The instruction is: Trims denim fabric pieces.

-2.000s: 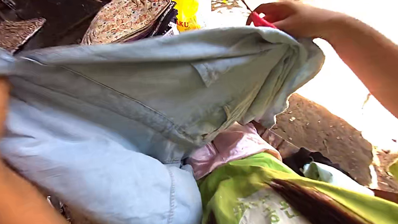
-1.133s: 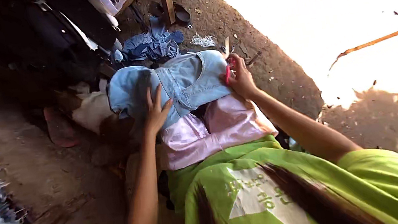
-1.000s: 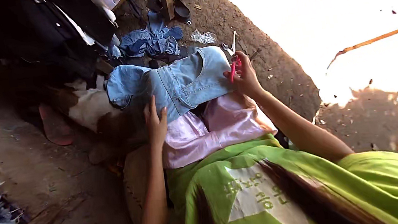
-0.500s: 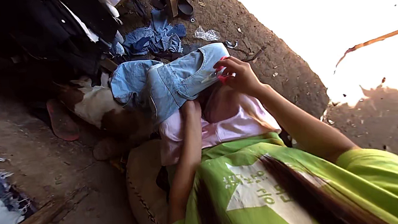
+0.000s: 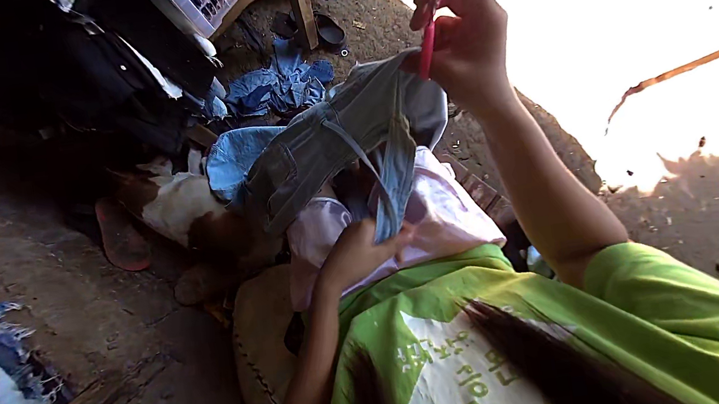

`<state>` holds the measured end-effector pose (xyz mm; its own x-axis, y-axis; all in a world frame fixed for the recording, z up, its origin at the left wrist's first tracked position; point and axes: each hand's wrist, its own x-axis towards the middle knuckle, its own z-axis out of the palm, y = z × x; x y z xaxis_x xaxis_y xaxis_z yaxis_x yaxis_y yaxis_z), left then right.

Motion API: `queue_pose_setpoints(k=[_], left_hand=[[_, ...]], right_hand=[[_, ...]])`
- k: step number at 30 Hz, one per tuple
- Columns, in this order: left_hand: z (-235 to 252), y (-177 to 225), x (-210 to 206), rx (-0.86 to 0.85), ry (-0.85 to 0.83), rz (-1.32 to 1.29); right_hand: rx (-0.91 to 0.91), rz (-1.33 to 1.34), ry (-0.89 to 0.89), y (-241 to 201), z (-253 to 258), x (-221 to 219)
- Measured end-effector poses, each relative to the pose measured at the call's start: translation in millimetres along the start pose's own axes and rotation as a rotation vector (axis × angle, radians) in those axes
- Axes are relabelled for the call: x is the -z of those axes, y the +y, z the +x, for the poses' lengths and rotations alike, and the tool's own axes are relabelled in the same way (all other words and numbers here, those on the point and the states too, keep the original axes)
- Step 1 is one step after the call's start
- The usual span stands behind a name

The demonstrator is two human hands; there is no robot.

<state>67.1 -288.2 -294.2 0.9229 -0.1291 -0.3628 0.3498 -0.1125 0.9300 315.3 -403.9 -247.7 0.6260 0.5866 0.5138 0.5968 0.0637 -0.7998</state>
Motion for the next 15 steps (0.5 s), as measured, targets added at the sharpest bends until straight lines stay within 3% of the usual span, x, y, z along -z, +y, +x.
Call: queue_pose_setpoints(k=[4,6,9,11,15], left_hand=[[-72.2,11.8,60.7,-0.185,0.043,0.120],[-75.9,35.3,67.4,-0.312,0.005,0.171],[-30.5,55.5,20.4,-0.437,0.044,0.204],[5.1,61.6,-29.3,-0.410,0.053,0.186],[39.8,70.2,-104.6,-0.304,-0.093,0.090]], right_hand=[[-0.056,0.019,-0.041,1.6,-26.7,13.2],[-0.145,0.006,-0.010,9.8,-40.6,11.9],[-0.321,-0.145,0.013,18.8,-53.1,8.0],[-0.428,-0.151,0.007,12.5,-70.9,13.1],[-0.855,0.199,-0.165,-14.2,-127.8,44.0]])
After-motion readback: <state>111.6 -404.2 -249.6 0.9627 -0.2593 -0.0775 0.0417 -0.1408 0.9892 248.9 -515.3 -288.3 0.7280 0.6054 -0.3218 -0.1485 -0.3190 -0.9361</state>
